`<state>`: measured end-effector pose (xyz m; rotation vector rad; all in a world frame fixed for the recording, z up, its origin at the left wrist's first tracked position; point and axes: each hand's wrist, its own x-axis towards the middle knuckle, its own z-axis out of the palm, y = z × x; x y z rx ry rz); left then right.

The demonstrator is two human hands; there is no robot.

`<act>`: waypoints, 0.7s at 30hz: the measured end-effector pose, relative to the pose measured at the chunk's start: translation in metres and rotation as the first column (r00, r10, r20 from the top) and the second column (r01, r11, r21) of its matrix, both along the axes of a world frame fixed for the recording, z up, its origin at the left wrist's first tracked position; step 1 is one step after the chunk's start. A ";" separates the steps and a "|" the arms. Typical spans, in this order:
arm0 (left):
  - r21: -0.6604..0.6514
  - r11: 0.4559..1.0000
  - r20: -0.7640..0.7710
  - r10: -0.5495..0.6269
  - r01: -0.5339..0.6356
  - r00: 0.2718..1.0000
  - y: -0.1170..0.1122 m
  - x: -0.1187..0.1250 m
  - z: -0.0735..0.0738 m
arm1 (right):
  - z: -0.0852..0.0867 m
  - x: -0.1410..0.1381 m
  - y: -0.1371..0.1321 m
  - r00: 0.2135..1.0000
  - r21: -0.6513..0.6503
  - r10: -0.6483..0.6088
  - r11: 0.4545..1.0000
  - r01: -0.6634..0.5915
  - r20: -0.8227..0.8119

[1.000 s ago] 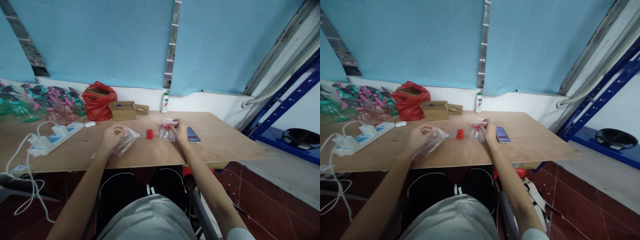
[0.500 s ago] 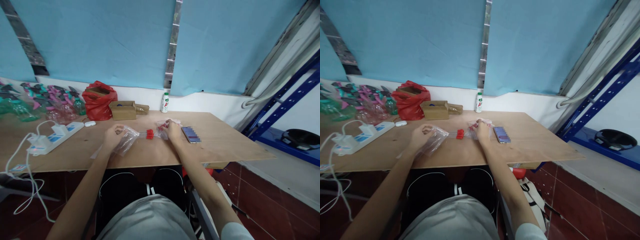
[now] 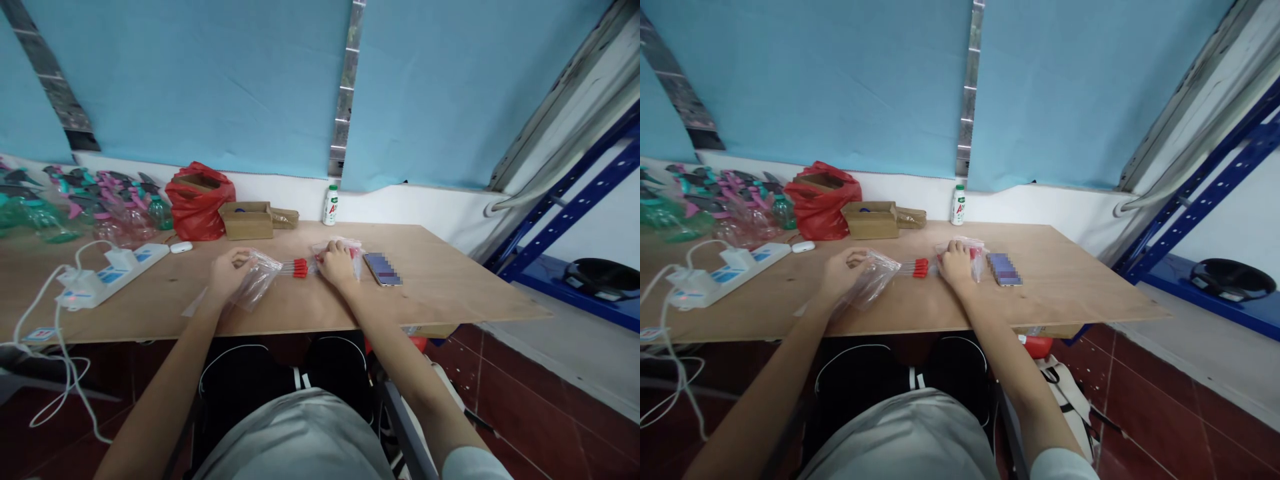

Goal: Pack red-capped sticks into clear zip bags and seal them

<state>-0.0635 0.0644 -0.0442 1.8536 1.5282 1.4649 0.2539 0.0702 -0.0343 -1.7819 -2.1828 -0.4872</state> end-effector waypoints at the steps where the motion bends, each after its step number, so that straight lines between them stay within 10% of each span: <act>1: 0.007 1.000 -0.009 -0.012 0.012 1.000 -0.001 0.000 0.000 | -0.001 0.000 0.000 1.000 0.000 -0.001 1.000 0.001 0.007; 11: 0.116 0.992 -0.040 -0.049 0.054 0.998 -0.007 0.013 0.004 | 0.010 -0.003 -0.005 0.963 0.130 0.171 0.981 -0.146 -0.209; 15: 0.163 0.979 -0.140 -0.099 0.122 0.985 -0.021 0.031 0.012 | 0.014 -0.024 -0.020 0.671 0.117 0.388 0.903 -0.413 -0.631; 21: 0.259 0.936 -0.268 -0.168 0.240 0.948 -0.037 0.056 0.016 | -0.008 -0.046 -0.037 0.252 0.102 0.287 0.821 -0.562 -0.924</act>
